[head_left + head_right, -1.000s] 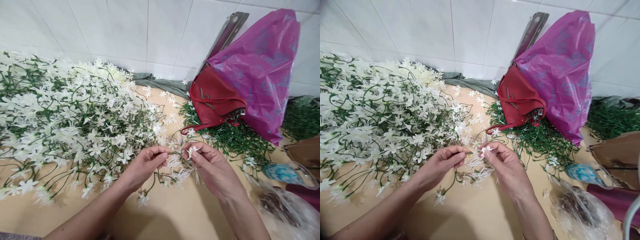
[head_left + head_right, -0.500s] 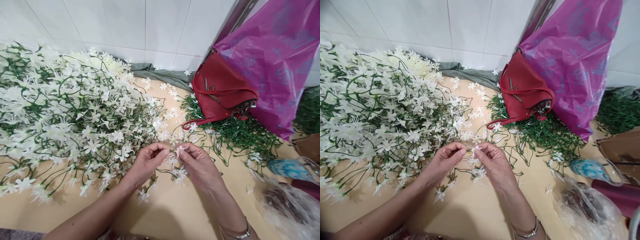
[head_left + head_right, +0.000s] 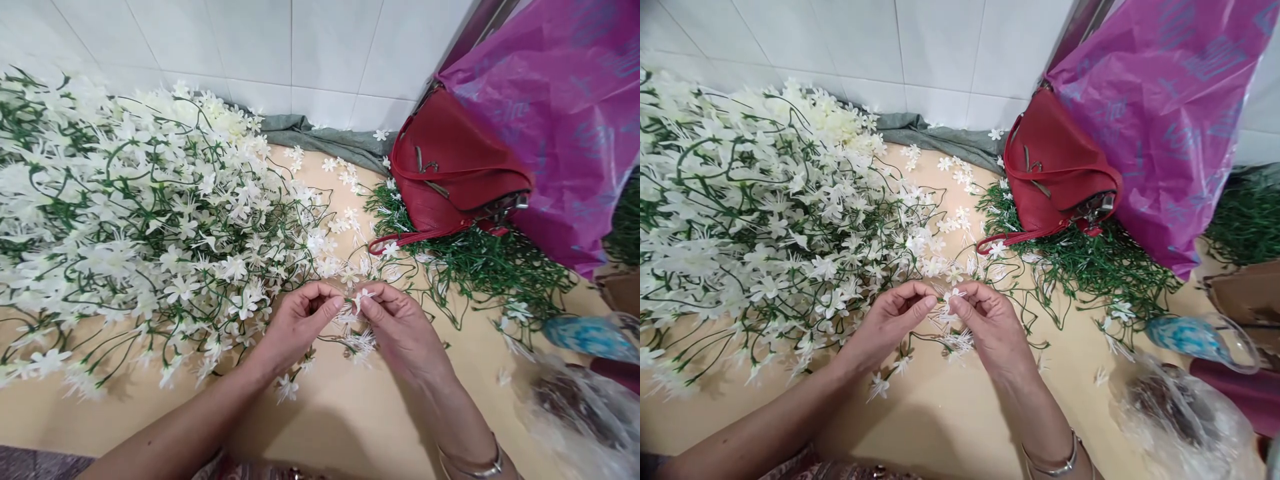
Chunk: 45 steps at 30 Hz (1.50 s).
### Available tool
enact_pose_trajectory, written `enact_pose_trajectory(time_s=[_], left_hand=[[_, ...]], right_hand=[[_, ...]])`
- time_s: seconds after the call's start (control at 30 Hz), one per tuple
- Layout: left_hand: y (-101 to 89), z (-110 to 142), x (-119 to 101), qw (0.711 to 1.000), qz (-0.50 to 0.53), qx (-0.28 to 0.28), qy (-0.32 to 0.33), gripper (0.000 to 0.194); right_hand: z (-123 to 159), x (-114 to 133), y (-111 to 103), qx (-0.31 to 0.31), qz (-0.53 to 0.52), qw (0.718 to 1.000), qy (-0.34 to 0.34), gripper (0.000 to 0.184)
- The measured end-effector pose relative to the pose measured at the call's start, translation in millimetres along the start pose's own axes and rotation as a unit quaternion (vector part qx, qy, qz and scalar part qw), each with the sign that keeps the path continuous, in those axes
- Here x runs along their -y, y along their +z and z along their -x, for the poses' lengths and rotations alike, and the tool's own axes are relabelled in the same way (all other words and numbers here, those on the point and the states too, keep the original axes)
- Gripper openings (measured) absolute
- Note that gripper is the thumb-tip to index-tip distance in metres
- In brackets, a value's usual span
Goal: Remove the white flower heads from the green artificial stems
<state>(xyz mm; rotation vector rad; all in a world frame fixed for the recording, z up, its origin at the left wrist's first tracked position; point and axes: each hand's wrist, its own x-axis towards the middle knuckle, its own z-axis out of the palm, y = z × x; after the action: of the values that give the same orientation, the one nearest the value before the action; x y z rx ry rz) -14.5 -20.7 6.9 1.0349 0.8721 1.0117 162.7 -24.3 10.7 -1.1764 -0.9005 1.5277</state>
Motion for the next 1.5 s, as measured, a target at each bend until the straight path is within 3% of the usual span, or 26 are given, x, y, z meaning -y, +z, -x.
enact_pose_trajectory(time_s=[0.53, 1.1, 1.5], left_hand=[[-0.7, 5, 14, 0.999, -0.053, -0.010, -0.005, 0.024], [2.8, 4, 11, 0.999, -0.020, -0.025, 0.000, 0.033], [1.9, 4, 13, 0.999, -0.026, -0.023, 0.001, 0.032]], right_hand=[[1, -1, 3, -0.003, 0.101, 0.995, -0.017, 0.032], [1, -18, 2, 0.000, 0.058, 0.998, -0.018, 0.025], [-2, -16, 5, 0.005, 0.065, 0.998, -0.019, 0.028]])
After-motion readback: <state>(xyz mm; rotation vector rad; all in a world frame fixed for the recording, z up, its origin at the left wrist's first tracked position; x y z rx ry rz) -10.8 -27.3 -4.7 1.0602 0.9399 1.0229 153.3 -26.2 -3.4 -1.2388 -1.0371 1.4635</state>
